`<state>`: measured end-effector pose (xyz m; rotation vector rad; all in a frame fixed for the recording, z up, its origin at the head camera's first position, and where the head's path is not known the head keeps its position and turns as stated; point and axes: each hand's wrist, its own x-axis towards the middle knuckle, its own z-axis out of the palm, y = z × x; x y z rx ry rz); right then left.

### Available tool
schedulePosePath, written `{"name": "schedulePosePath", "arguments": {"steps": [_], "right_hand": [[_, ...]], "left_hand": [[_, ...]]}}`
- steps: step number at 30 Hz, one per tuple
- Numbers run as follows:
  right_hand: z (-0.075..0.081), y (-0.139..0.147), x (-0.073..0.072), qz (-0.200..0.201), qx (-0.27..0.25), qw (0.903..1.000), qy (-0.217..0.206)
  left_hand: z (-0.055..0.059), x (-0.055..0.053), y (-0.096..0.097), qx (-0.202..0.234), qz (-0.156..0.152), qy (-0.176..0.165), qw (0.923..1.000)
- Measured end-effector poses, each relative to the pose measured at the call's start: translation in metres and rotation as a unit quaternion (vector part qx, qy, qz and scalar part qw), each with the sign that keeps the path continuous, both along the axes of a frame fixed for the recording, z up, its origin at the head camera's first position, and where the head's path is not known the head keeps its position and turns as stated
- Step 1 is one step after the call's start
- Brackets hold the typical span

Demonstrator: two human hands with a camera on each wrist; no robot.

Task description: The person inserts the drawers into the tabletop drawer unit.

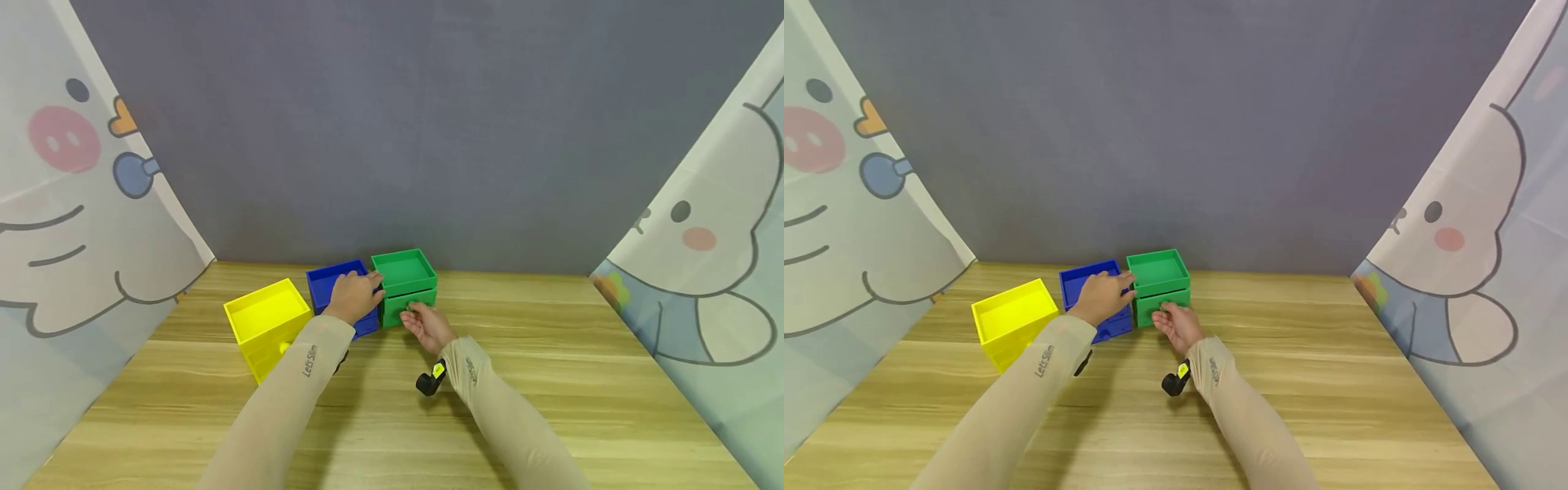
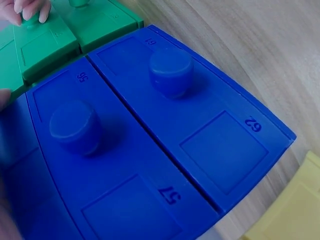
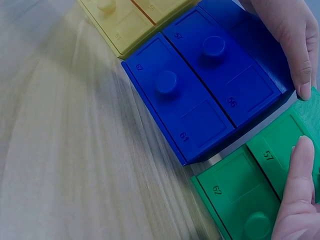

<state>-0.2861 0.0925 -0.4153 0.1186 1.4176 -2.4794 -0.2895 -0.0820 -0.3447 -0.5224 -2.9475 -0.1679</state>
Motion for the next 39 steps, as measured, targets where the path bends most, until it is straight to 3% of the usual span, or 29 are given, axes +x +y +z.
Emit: {"name": "schedulePosePath", "arguments": {"steps": [10, 23, 26, 30, 33, 35, 37, 39], "right_hand": [[0.001, -0.001, -0.002, 0.006, -0.004, 0.9999, -0.007], [-0.005, 0.014, -0.002, 0.005, 0.004, 0.9999, 0.009], [-0.006, 0.023, 0.002, 0.024, 0.031, 0.999, 0.021], [-0.003, 0.049, 0.017, 0.063, 0.107, 0.991, 0.05], [0.008, 0.081, 0.03, 0.062, 0.191, 0.9761, 0.082], [0.02, 0.106, 0.04, 0.052, 0.264, 0.9559, 0.118], [0.032, 0.13, 0.05, 0.044, 0.346, 0.9228, 0.163], [0.042, 0.149, 0.061, 0.034, 0.427, 0.8777, 0.214]], "left_hand": [[-0.002, 0.002, 0.001, -0.004, 0.008, 0.005, 0.9999], [-0.005, -0.002, 0.011, -0.012, -0.013, 0.021, 0.9996], [-0.003, -0.003, 0.013, -0.035, -0.014, 0.016, 0.9992], [0.005, 0.001, 0.015, -0.065, 0.0, -0.01, 0.9978], [0.018, 0.011, 0.013, -0.035, 0.009, -0.031, 0.9989], [0.032, 0.026, 0.007, 0.003, 0.002, -0.026, 0.9997], [0.044, 0.042, -0.007, 0.029, -0.014, 0.013, 0.9994], [0.053, 0.06, -0.03, 0.044, -0.03, 0.075, 0.9958]]}}
